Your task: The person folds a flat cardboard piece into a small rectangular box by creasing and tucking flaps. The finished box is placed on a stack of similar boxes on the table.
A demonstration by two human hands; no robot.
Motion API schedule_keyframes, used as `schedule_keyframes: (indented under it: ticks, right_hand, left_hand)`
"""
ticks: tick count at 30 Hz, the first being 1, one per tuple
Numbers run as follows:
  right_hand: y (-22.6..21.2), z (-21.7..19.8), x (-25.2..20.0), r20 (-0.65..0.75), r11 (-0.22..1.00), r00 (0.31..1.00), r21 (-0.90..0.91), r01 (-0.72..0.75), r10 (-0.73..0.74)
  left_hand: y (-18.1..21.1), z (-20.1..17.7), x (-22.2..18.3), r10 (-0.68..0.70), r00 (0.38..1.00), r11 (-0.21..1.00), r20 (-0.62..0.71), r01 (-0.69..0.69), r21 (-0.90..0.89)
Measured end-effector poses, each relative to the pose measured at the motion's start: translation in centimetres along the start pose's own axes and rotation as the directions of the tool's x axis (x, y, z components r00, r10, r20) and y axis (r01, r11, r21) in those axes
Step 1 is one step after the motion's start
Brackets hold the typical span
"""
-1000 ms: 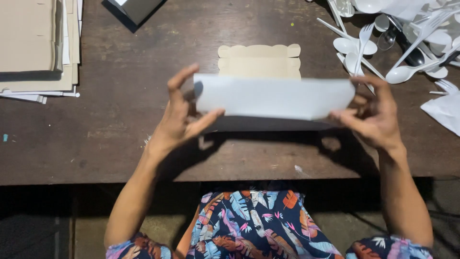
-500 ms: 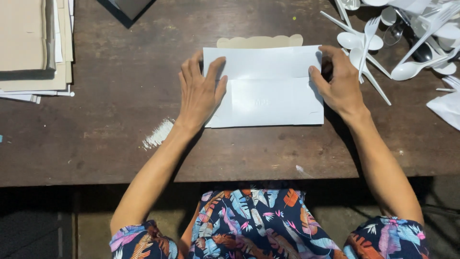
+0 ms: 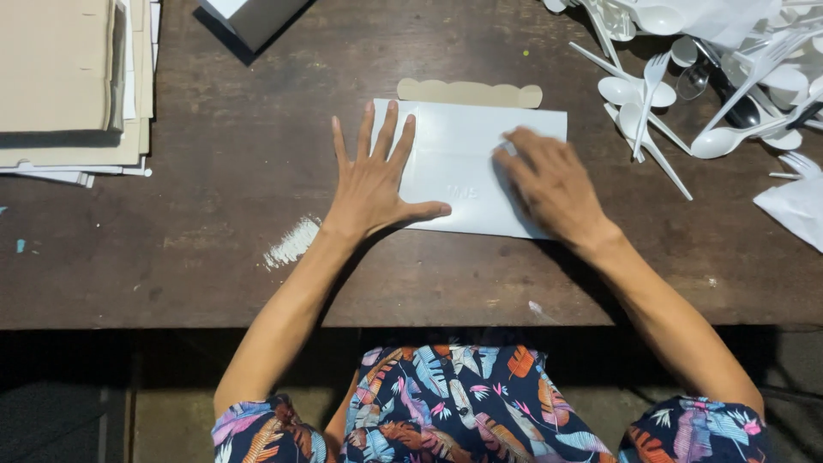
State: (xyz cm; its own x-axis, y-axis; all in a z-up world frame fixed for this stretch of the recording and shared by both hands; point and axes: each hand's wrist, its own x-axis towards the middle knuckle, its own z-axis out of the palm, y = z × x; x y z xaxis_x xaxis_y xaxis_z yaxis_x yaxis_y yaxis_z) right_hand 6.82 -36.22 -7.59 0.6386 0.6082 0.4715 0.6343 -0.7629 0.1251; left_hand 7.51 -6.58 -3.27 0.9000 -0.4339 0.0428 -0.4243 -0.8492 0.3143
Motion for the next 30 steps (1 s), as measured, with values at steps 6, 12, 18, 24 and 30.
schedule_keyframes:
  ticks: [6,12,18,24,30]
  right_hand:
    - [-6.5,-4.2,1.3,0.179,0.915,0.976,0.402,0.041,-0.123]
    - [-6.2,-4.7,0.5,0.373,0.92,0.908,0.391,0.034,-0.192]
    - [-4.7,-5.9,-1.6,0.296,0.89,0.918,0.443,0.112,-0.263]
    - [-1.7,-7.5,-5.9,0.313,0.902,0.94,0.432,-0.012,-0.138]
    - [-2.1,-7.5,-6.3,0.257,0.908,0.964,0.417,-0.047,-0.068]
  left_hand:
    - [0.2,0.6,0.1,-0.058,0.998,0.997,0.027,0.056,0.059]
    - [0.3,0.3,0.1,-0.048,0.998,0.996,0.032,0.045,0.081]
    - [0.3,-0.2,0.2,-0.044,0.997,0.996,0.068,0.039,0.074]
    - [-0.1,-0.2,0.1,-0.016,0.997,0.998,0.069,0.011,0.066]
    - [1.6,-0.4,0.4,0.439,0.886,0.893,-0.149,-0.412,0.181]
